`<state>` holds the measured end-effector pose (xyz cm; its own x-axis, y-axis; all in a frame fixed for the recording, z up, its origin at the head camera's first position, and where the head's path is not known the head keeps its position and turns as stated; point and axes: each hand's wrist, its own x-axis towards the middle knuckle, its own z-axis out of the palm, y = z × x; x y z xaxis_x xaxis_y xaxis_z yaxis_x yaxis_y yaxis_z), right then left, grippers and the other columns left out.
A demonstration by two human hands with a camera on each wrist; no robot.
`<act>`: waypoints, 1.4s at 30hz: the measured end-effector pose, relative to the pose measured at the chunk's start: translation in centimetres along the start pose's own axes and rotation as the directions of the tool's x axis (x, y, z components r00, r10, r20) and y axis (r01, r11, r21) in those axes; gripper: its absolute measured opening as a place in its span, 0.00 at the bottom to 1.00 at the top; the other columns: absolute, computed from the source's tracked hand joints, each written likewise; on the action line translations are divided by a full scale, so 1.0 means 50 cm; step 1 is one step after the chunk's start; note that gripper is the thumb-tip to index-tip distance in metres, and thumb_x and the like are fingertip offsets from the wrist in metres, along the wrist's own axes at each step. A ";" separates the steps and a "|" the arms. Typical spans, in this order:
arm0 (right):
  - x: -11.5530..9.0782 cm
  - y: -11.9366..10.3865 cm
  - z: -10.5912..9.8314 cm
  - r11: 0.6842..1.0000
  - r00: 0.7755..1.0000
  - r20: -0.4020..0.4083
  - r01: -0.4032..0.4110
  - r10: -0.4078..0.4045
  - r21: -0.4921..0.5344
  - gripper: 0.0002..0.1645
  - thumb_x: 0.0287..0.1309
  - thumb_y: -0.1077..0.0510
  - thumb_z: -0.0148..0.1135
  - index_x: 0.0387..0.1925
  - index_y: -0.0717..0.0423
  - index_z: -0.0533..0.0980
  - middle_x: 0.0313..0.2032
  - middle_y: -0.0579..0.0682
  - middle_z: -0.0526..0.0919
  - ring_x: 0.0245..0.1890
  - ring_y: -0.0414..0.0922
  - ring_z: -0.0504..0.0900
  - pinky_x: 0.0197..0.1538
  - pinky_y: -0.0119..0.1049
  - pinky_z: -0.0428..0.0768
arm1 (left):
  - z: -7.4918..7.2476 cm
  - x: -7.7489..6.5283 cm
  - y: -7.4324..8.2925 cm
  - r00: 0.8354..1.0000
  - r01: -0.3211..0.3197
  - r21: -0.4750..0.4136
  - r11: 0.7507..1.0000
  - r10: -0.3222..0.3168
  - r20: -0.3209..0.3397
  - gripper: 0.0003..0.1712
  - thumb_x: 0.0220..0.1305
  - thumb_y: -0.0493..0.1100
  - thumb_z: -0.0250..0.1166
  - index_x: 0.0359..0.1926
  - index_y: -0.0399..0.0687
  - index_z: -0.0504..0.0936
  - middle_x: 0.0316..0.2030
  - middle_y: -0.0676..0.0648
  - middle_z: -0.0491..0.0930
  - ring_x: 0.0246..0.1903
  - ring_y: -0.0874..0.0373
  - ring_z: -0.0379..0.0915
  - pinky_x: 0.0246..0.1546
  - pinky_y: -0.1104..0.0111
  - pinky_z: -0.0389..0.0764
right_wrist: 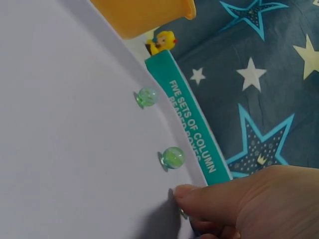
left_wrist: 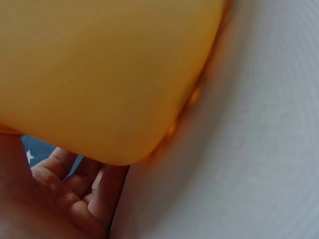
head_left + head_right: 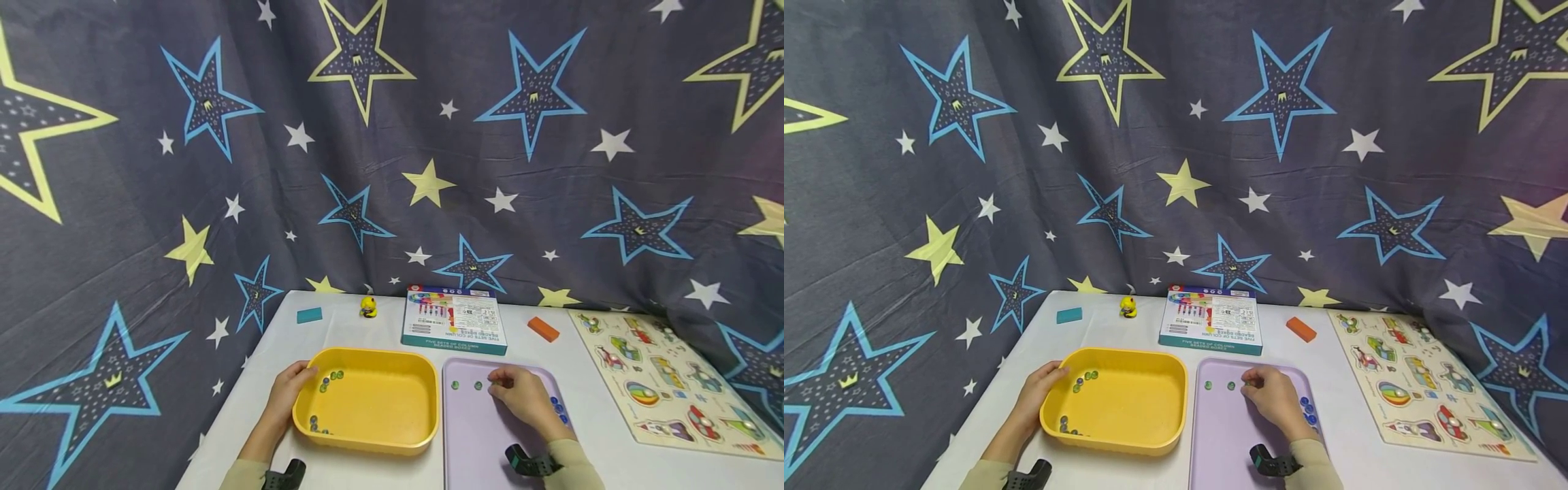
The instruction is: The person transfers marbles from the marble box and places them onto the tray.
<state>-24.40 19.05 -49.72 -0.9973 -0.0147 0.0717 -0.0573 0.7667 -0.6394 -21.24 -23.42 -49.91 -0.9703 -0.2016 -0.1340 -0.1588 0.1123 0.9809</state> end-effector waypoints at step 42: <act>-0.074 -0.296 0.081 0.859 0.834 0.213 0.473 -0.508 0.196 0.05 0.54 0.50 0.61 0.30 0.46 0.79 0.22 0.34 0.74 0.17 0.33 0.67 0.22 0.26 0.68 | 0.001 0.002 -0.001 1.000 -0.006 -0.006 1.000 0.006 -0.004 0.22 0.58 0.54 0.59 0.45 0.43 0.77 0.38 0.42 0.77 0.36 0.52 0.70 0.35 0.70 0.74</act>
<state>-20.02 5.15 -43.62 -0.8128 -0.5386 0.2219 -0.5301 0.5261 -0.6649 -21.35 -23.40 -49.99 -0.9703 -0.2052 -0.1279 -0.1522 0.1072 0.9825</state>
